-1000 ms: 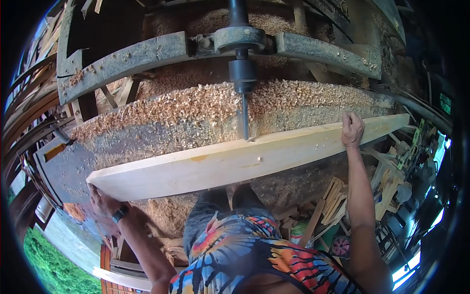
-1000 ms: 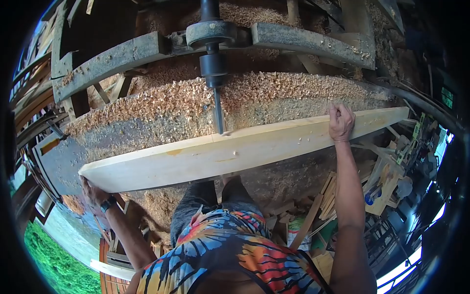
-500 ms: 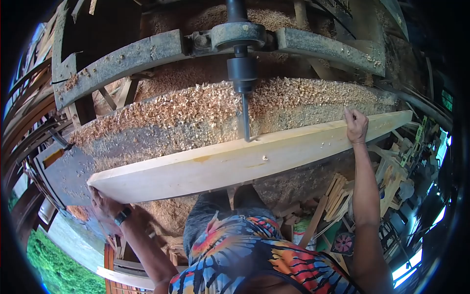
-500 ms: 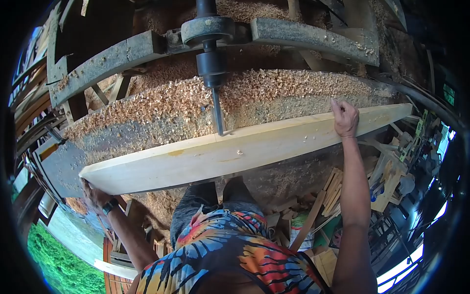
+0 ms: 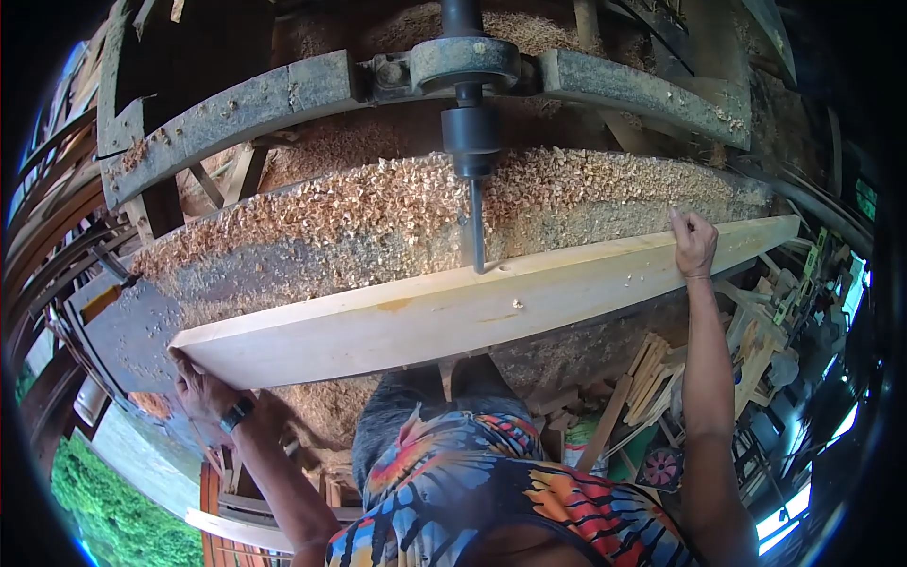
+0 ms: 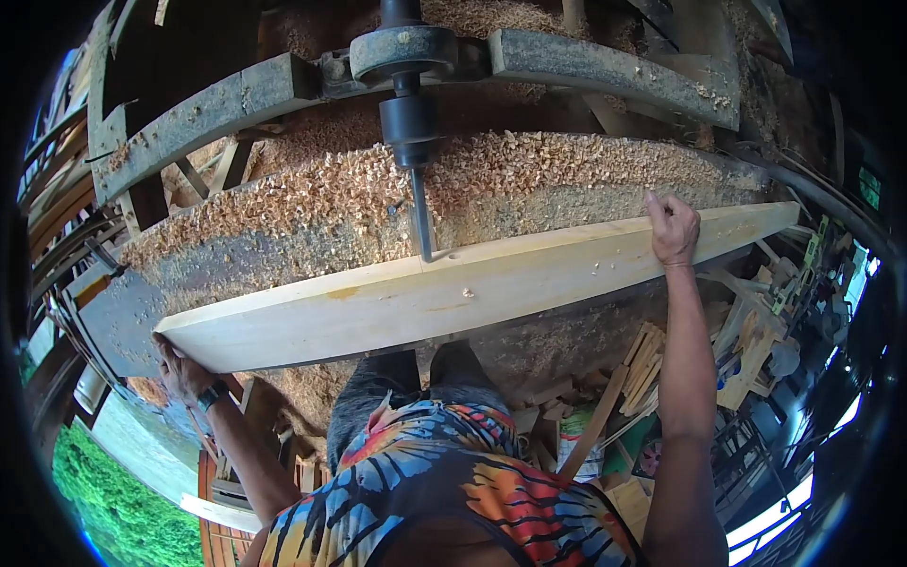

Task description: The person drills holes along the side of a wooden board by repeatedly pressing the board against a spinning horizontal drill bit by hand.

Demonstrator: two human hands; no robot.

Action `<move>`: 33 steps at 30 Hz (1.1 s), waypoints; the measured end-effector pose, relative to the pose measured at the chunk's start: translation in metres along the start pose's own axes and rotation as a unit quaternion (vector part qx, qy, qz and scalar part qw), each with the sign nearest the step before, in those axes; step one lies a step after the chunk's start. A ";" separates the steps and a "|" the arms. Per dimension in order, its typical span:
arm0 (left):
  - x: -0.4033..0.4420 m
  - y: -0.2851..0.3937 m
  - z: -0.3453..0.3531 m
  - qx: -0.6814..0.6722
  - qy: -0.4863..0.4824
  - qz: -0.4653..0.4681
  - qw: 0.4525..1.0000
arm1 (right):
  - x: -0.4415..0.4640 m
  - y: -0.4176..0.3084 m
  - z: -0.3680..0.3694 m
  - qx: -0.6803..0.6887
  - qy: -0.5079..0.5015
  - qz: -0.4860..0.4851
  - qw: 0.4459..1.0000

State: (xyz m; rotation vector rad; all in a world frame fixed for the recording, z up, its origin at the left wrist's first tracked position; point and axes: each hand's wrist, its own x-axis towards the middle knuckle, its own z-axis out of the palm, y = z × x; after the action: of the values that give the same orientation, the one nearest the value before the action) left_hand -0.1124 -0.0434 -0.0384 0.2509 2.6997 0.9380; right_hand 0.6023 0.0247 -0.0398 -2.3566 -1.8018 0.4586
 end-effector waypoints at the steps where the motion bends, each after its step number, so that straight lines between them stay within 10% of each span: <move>1: 0.004 -0.003 0.001 -0.022 0.006 -0.005 1.000 | 0.000 0.001 0.000 0.000 0.000 -0.002 1.000; 33: 0.027 -0.027 -0.009 0.136 -0.023 0.052 0.989 | 0.002 0.005 0.001 -0.008 -0.006 -0.006 1.000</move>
State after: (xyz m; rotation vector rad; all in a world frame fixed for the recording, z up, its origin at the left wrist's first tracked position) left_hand -0.1430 -0.0627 -0.0544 0.4664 2.7887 0.5772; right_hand 0.6070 0.0249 -0.0422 -2.3570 -1.8304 0.4596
